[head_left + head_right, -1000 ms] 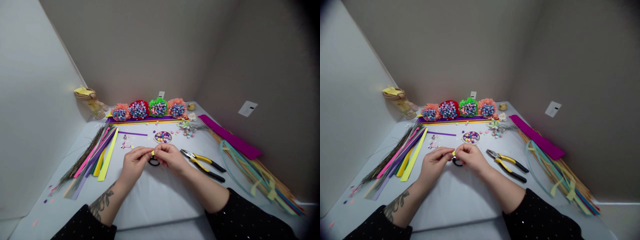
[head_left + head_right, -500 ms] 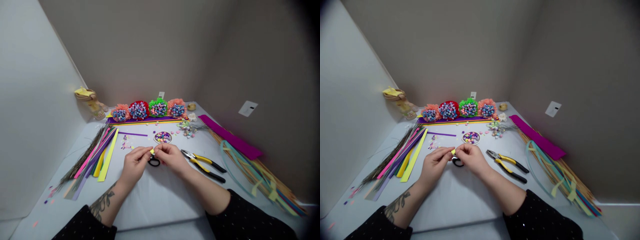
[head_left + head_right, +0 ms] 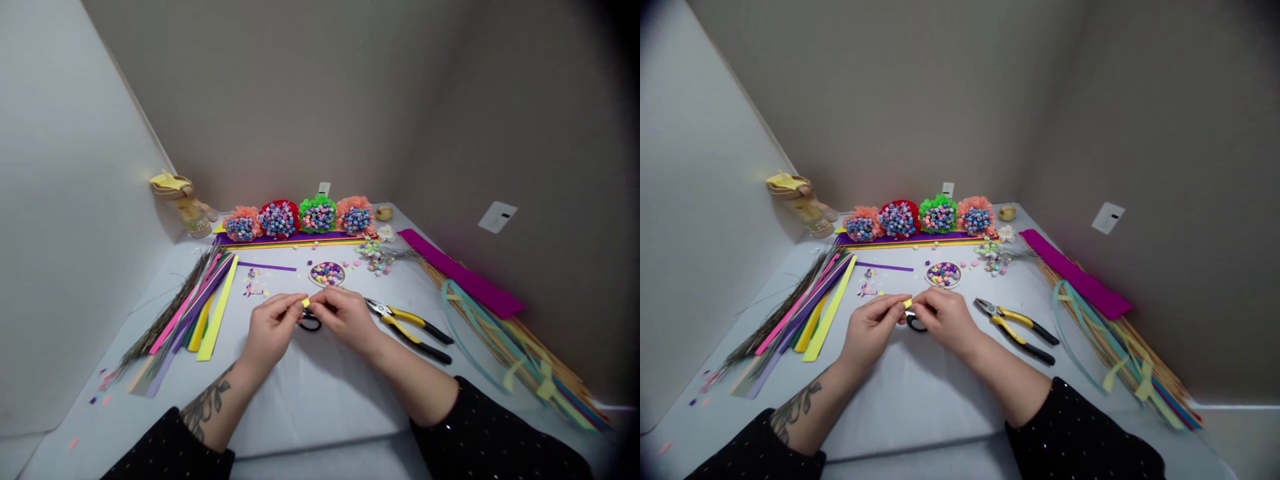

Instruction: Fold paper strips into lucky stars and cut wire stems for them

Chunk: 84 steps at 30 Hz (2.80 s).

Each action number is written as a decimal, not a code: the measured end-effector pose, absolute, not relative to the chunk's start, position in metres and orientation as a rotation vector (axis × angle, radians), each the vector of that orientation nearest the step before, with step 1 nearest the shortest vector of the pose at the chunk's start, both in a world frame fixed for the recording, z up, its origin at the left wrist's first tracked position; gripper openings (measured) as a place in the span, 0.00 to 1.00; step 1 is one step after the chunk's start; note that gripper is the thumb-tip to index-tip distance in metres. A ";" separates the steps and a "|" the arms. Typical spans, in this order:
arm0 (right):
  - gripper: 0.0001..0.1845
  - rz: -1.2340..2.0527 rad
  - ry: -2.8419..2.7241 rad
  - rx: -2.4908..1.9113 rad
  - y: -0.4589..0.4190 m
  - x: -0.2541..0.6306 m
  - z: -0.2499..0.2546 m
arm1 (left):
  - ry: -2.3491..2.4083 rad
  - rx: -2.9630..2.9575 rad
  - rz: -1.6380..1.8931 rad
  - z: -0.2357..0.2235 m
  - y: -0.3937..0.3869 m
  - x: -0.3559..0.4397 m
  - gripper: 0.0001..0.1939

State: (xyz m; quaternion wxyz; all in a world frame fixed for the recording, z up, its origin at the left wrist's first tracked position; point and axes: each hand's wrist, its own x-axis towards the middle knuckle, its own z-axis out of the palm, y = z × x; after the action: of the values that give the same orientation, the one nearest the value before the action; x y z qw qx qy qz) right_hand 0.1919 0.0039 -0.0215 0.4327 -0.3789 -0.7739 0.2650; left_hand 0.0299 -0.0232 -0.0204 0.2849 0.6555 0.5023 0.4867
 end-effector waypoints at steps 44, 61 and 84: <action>0.12 1.712 -1.269 -0.965 0.006 0.184 -0.017 | 1.359 1.911 1.344 -0.018 -0.020 0.027 0.08; 0.10 0.703 -2.043 -0.870 0.006 0.193 -0.020 | 1.305 1.688 1.284 -0.017 -0.019 0.027 0.08; 0.10 0.430 -1.982 -0.799 0.004 0.182 -0.038 | 1.310 1.468 1.274 -0.019 -0.025 0.037 0.08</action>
State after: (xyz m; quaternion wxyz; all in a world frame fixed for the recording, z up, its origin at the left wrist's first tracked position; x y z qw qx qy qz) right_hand 0.1821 0.0043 -0.0384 0.4625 -0.3250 -0.8062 0.1747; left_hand 0.0368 -0.0247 -0.0192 0.3883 0.5770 0.5151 0.5009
